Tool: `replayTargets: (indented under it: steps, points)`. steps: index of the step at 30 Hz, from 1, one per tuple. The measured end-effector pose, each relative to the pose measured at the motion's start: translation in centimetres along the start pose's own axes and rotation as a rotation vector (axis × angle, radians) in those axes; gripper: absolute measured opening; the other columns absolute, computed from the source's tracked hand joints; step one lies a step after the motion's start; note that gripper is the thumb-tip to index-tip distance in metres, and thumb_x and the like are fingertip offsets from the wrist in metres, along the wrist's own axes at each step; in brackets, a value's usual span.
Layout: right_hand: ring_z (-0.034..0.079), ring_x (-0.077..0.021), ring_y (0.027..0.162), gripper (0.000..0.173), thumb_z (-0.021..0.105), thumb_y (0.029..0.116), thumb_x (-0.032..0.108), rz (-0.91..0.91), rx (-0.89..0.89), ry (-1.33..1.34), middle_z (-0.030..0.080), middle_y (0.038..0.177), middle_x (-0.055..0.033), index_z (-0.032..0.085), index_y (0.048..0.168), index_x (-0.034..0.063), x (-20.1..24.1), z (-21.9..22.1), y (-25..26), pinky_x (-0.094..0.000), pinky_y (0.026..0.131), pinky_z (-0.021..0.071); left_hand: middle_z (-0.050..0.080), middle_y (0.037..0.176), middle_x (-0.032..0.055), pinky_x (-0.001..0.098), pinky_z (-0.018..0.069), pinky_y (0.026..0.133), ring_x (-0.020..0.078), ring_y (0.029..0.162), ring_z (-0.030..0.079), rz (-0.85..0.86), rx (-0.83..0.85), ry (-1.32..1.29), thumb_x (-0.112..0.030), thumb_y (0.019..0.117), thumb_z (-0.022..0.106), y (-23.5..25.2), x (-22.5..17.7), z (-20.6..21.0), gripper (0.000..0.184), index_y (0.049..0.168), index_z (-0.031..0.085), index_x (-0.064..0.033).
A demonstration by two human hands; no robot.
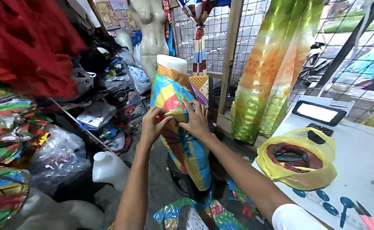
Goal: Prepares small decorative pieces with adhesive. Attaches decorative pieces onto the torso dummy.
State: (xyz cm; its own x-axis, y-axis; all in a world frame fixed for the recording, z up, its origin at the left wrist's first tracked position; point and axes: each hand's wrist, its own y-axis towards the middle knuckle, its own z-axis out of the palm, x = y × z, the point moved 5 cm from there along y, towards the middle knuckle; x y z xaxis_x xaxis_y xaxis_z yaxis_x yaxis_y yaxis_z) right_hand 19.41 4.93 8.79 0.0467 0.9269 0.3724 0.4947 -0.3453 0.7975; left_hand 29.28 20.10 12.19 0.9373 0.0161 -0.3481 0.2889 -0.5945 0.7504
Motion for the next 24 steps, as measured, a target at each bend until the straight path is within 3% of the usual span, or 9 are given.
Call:
replayTargets:
  steps: [4, 10, 14, 16, 19, 21, 22, 24]
  points:
    - [0.053, -0.0468, 0.114, 0.102, 0.096, 0.0680, 0.024, -0.015, -0.018, -0.010, 0.051, 0.137, -0.0219, 0.044, 0.155, 0.0185, -0.2, 0.1, -0.1, -0.0648, 0.085, 0.0465, 0.062, 0.118, 0.0222, 0.0497, 0.0554, 0.087, 0.0338, 0.104, 0.064, 0.028, 0.009, 0.030, -0.017, 0.0811, 0.087, 0.4, 0.6, 0.9, 0.042, 0.107, 0.062, 0.0034]
    - [0.055, -0.0446, 0.112, 0.098, 0.094, 0.0677, 0.022, -0.040, -0.050, -0.042, 0.052, 0.135, -0.0222, 0.047, 0.154, 0.0159, -0.6, 0.5, -0.3, -0.0627, 0.086, 0.0464, 0.063, 0.110, 0.0215, 0.0499, 0.0558, 0.081, 0.0333, 0.096, 0.065, 0.064, -0.023, 0.092, -0.016, 0.0822, 0.086, 0.8, 1.0, 1.5, 0.036, 0.102, 0.063, 0.0033]
    - [0.055, -0.0452, 0.111, 0.098, 0.094, 0.0677, 0.024, -0.075, -0.068, -0.048, 0.053, 0.134, -0.0227, 0.048, 0.153, 0.0148, -0.7, 0.6, -0.3, -0.0627, 0.085, 0.0464, 0.062, 0.116, 0.0233, 0.0506, 0.0556, 0.087, 0.0345, 0.102, 0.065, 0.046, -0.060, 0.063, -0.016, 0.0818, 0.087, 0.5, 1.1, 1.6, 0.039, 0.105, 0.063, 0.0047]
    - [0.055, -0.0453, 0.113, 0.098, 0.093, 0.0698, 0.035, -0.111, -0.054, -0.020, 0.054, 0.135, -0.0220, 0.047, 0.153, 0.0145, -0.8, 0.1, -0.4, -0.0634, 0.087, 0.0455, 0.061, 0.127, 0.0245, 0.0482, 0.0527, 0.094, 0.0335, 0.115, 0.062, -0.027, -0.154, -0.029, -0.018, 0.0821, 0.086, -1.1, 1.6, 1.4, 0.050, 0.117, 0.061, 0.0064]
    - [0.052, -0.0450, 0.124, 0.096, 0.087, 0.0751, 0.049, -0.082, -0.038, 0.107, 0.053, 0.143, -0.0206, 0.046, 0.154, 0.0131, -1.6, -2.2, -0.8, -0.0660, 0.098, 0.0426, 0.055, 0.140, 0.0202, 0.0371, 0.0491, 0.104, 0.0215, 0.126, 0.056, -0.275, -0.379, -0.290, -0.023, 0.0933, 0.073, -6.0, 3.6, 1.6, 0.061, 0.141, 0.047, 0.0061]
    - [0.051, -0.0445, 0.129, 0.087, 0.082, 0.0841, 0.045, 0.034, -0.028, 0.224, 0.051, 0.146, -0.0232, 0.045, 0.153, 0.0077, -2.8, -4.1, -1.2, -0.0655, 0.102, 0.0424, 0.058, 0.133, 0.0178, 0.0309, 0.0519, 0.099, 0.0143, 0.117, 0.061, -0.460, -0.436, -0.423, -0.019, 0.1012, 0.059, -9.0, 4.8, 3.1, 0.047, 0.139, 0.048, 0.0070]
    - [0.053, -0.0408, 0.129, 0.078, 0.079, 0.0886, 0.040, 0.106, -0.030, 0.291, 0.053, 0.145, -0.0228, 0.047, 0.151, 0.0056, -3.5, -4.8, -1.5, -0.0606, 0.104, 0.0450, 0.062, 0.126, 0.0160, 0.0296, 0.0533, 0.095, 0.0120, 0.110, 0.063, -0.528, -0.427, -0.470, -0.016, 0.1034, 0.056, -10.0, 5.3, 4.1, 0.039, 0.134, 0.052, 0.0076]
    - [0.062, -0.0313, 0.117, 0.056, 0.074, 0.0946, 0.031, 0.249, -0.007, 0.432, 0.061, 0.134, -0.0204, 0.056, 0.139, 0.0018, -4.6, -4.9, -1.9, -0.0487, 0.097, 0.0524, 0.066, 0.115, 0.0121, 0.0270, 0.0547, 0.090, 0.0079, 0.100, 0.065, -0.605, -0.390, -0.552, -0.012, 0.1054, 0.052, -11.0, 5.6, 5.3, 0.031, 0.128, 0.058, 0.0083]
